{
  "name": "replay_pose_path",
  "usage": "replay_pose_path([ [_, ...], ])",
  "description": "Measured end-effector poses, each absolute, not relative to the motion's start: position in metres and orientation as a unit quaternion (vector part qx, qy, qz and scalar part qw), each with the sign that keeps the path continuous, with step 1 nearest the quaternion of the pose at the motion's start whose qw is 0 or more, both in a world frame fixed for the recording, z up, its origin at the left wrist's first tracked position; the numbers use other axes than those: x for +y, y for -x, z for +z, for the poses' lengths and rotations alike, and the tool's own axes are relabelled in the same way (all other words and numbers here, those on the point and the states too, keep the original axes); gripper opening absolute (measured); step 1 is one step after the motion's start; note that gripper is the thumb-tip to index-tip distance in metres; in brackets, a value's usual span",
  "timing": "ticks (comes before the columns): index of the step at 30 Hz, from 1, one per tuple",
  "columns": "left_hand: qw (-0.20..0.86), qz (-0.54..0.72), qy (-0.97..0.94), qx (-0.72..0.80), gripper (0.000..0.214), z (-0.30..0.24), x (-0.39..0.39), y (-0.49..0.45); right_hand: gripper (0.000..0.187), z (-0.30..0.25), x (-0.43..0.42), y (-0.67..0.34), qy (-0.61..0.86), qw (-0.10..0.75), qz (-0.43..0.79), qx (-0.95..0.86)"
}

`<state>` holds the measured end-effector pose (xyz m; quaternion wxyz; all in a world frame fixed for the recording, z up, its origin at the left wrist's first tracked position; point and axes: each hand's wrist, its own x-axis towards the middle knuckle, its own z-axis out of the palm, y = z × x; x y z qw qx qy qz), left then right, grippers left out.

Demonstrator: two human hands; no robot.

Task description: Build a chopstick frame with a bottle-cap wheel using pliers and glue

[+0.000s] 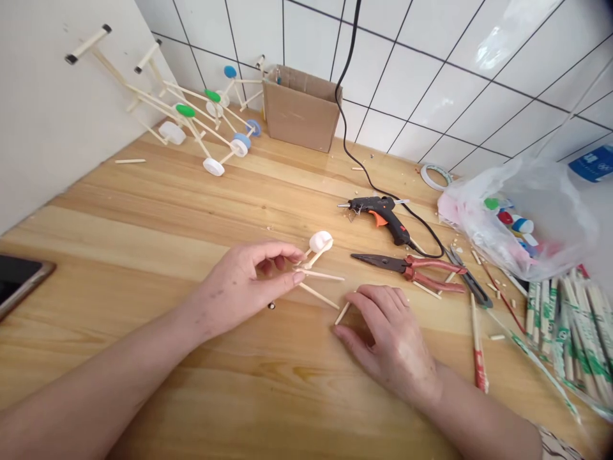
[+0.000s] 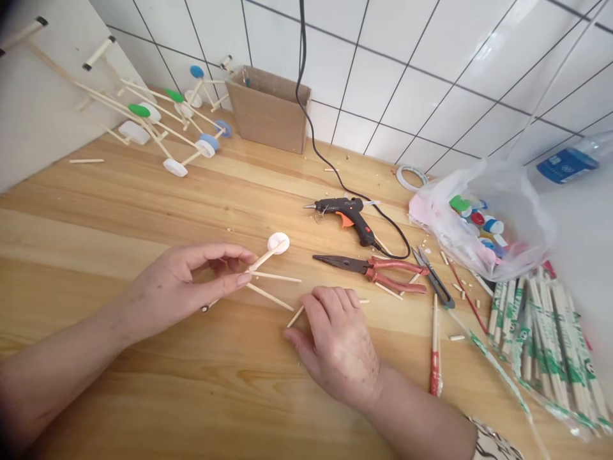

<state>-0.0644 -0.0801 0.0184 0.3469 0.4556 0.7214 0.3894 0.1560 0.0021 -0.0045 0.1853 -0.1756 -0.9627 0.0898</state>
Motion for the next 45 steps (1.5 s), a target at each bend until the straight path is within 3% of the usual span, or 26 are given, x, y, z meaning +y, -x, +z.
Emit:
replay_pose_path([
  [11,0.361,0.396,-0.468,0.703,0.021,0.0157,-0.0784,0.0662,0.034,-0.0085,0.0069,-0.1575,0.191,0.189,0.098,-0.958],
  [20,0.356,0.399,-0.484,0.693,0.021,0.0121,-0.0782,0.0681,0.025,-0.0077,0.0069,-0.1534,0.202,0.199,0.106,-0.953],
  [45,0.351,0.416,-0.474,0.692,0.017,0.0168,-0.077,0.0596,0.026,-0.0079,0.0087,-0.1553,0.153,0.207,0.18,-0.949],
])
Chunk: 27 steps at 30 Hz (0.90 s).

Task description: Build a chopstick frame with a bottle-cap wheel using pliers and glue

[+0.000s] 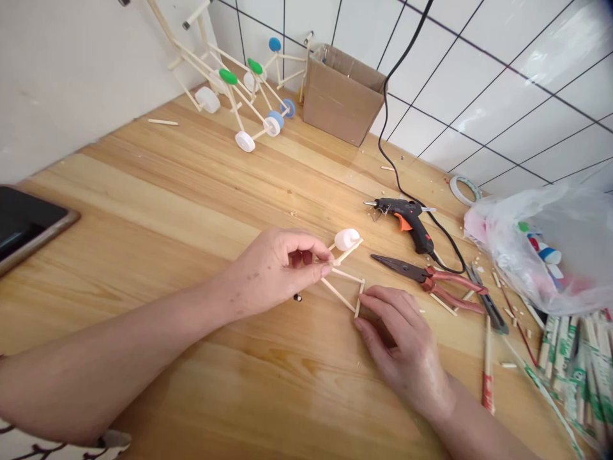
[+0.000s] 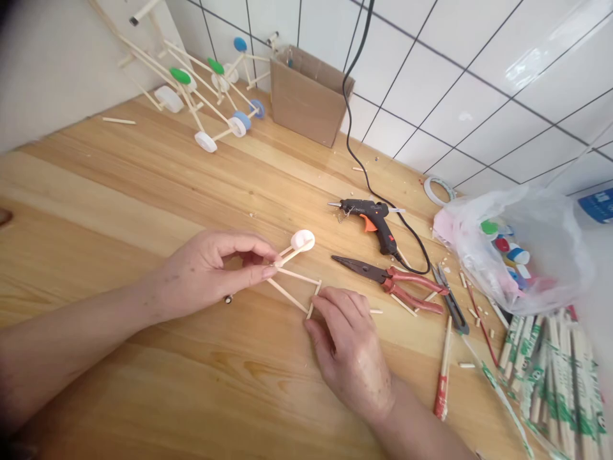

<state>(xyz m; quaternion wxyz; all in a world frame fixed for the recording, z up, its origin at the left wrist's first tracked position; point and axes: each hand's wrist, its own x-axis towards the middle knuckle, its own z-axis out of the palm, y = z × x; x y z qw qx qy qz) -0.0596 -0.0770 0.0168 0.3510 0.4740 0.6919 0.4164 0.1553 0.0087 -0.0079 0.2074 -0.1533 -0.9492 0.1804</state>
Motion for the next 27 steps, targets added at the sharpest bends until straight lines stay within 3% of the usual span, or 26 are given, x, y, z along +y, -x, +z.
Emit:
replay_pose_path([
  [27,0.314,0.435,-0.493,0.685,0.012,0.0166,-0.0785,0.0575,0.021,-0.0039,0.0093,-0.155,0.182,0.198,0.197,-0.943],
])
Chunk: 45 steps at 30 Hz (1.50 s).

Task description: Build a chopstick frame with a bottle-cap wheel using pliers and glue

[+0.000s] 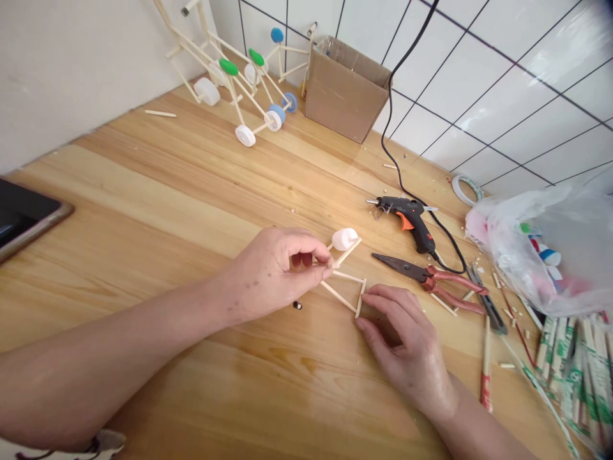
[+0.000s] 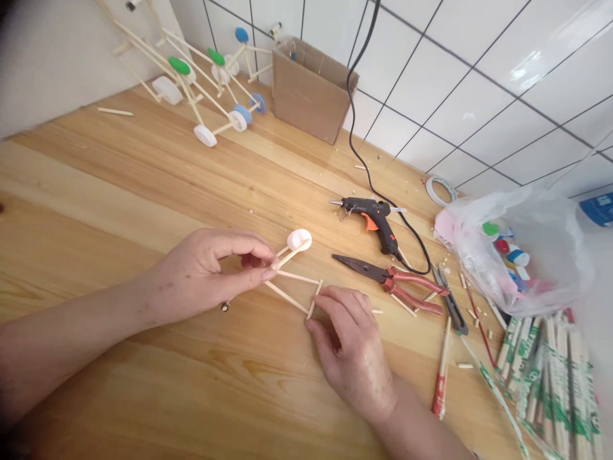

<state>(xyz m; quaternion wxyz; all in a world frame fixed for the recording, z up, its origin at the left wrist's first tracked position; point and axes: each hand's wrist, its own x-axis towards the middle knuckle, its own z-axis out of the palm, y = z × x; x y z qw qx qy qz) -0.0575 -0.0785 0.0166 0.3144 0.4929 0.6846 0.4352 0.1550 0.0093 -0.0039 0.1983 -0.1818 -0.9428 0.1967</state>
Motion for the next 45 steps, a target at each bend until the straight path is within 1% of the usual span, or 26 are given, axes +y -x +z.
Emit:
replay_pose_path([
  [25,0.293,0.438,-0.511,0.679,0.011,0.013,-0.078,0.056,0.025,-0.005,0.012,-0.157,0.159,0.193,0.208,-0.946],
  [33,0.323,0.403,-0.519,0.681,0.012,0.014,-0.079,0.059,0.028,-0.006,0.014,-0.159,0.155,0.187,0.213,-0.946],
  [40,0.359,0.379,-0.536,0.664,0.02,0.018,-0.08,0.069,0.021,-0.007,0.011,-0.158,0.168,0.193,0.192,-0.947],
  [45,0.369,0.352,-0.558,0.655,0.024,0.026,-0.082,0.078,0.02,-0.008,0.01,-0.159,0.178,0.198,0.193,-0.944],
])
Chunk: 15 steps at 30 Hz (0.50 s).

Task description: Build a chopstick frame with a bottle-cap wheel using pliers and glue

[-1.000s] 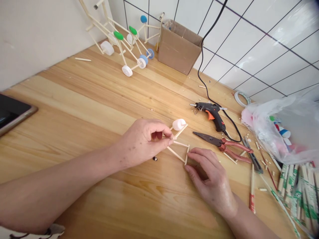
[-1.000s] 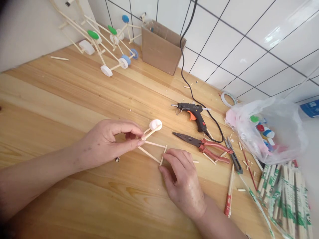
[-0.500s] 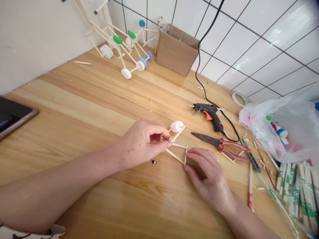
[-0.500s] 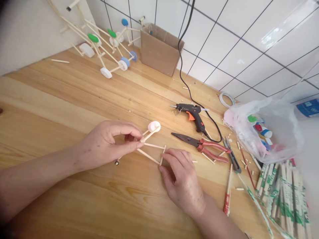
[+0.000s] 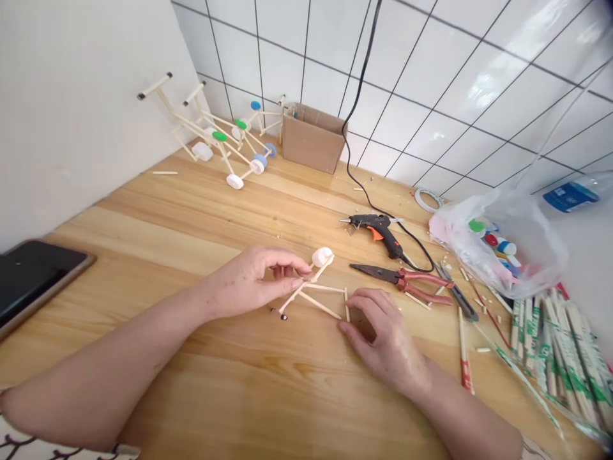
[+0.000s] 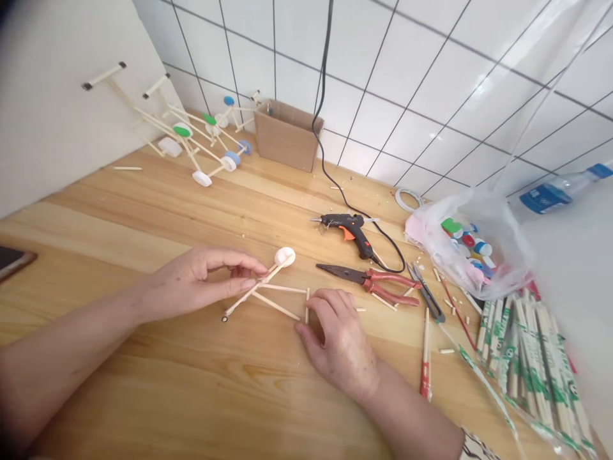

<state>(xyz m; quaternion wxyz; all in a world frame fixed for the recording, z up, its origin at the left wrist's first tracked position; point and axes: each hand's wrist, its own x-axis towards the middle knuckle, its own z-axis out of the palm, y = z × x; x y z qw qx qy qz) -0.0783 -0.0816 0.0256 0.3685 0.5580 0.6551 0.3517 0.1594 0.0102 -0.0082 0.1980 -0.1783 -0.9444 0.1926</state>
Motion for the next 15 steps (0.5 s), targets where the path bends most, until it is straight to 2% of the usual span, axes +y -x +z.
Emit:
replay_pose_path([
  [6,0.318,0.341,-0.606,0.644,0.02,0.027,-0.0842,0.0861,0.013,-0.0074,0.0078,-0.1605,0.193,0.207,0.174,-0.943],
  [11,0.256,0.367,-0.684,0.576,0.01,0.0283,-0.088,0.085,0.01,-0.0105,0.0068,-0.1631,0.205,0.199,0.154,-0.946],
  [15,0.208,0.352,-0.732,0.545,0.016,0.0245,-0.0903,0.0841,0.012,-0.0137,0.0094,-0.1652,0.218,0.195,0.136,-0.947],
])
